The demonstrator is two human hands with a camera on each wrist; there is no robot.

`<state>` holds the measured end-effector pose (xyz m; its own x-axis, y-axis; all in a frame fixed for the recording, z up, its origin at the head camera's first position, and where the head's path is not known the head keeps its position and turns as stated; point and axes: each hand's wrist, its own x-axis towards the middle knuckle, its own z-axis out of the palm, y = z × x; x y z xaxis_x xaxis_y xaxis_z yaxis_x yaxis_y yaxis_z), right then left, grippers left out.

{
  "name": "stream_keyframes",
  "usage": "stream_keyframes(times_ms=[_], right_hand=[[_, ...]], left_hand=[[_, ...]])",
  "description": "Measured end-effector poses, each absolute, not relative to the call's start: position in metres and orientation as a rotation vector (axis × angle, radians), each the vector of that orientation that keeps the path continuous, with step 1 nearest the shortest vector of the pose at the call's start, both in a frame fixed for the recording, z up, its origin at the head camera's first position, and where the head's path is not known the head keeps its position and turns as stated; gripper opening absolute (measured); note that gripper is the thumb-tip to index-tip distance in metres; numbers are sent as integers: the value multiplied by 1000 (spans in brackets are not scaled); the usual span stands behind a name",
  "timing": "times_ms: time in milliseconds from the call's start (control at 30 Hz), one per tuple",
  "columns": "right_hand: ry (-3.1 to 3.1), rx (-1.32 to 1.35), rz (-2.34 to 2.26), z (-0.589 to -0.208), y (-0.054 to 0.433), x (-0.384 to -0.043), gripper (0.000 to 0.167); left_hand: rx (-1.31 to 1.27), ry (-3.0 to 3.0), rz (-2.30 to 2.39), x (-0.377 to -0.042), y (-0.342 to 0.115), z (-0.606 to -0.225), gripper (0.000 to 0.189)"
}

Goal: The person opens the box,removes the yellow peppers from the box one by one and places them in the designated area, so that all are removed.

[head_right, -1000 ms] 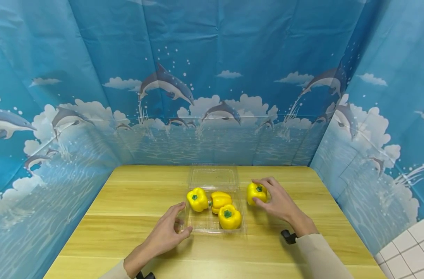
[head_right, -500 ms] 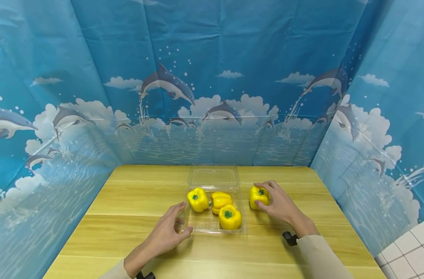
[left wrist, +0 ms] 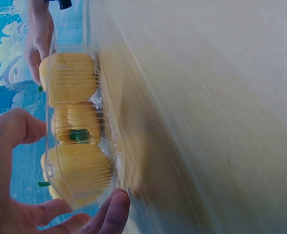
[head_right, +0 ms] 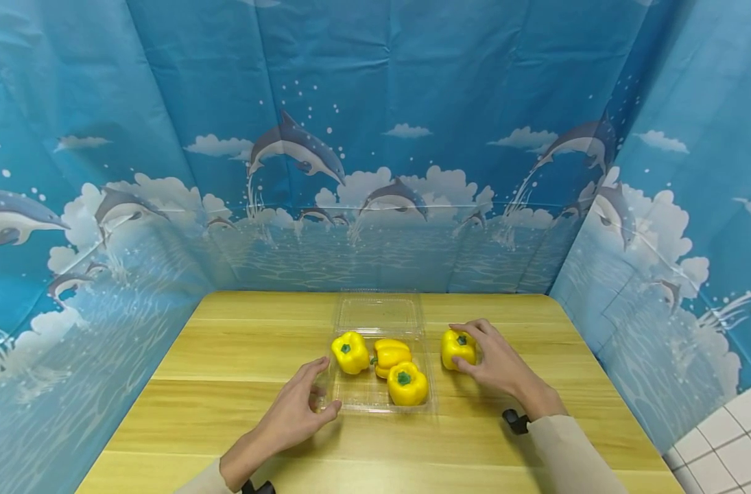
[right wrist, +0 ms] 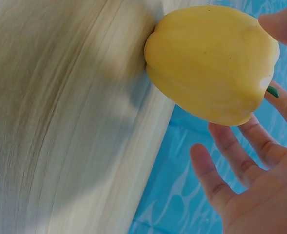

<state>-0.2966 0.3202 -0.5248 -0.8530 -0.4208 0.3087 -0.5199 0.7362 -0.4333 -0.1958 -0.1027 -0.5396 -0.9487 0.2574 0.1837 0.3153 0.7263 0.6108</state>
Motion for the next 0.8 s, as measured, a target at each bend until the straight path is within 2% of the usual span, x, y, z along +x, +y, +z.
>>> stream_keyframes(times_ms=[800], right_hand=[[-2667, 780, 676, -510, 316, -290, 65]], left_hand=[[-495, -2828, -1059, -199, -104, -544, 83]])
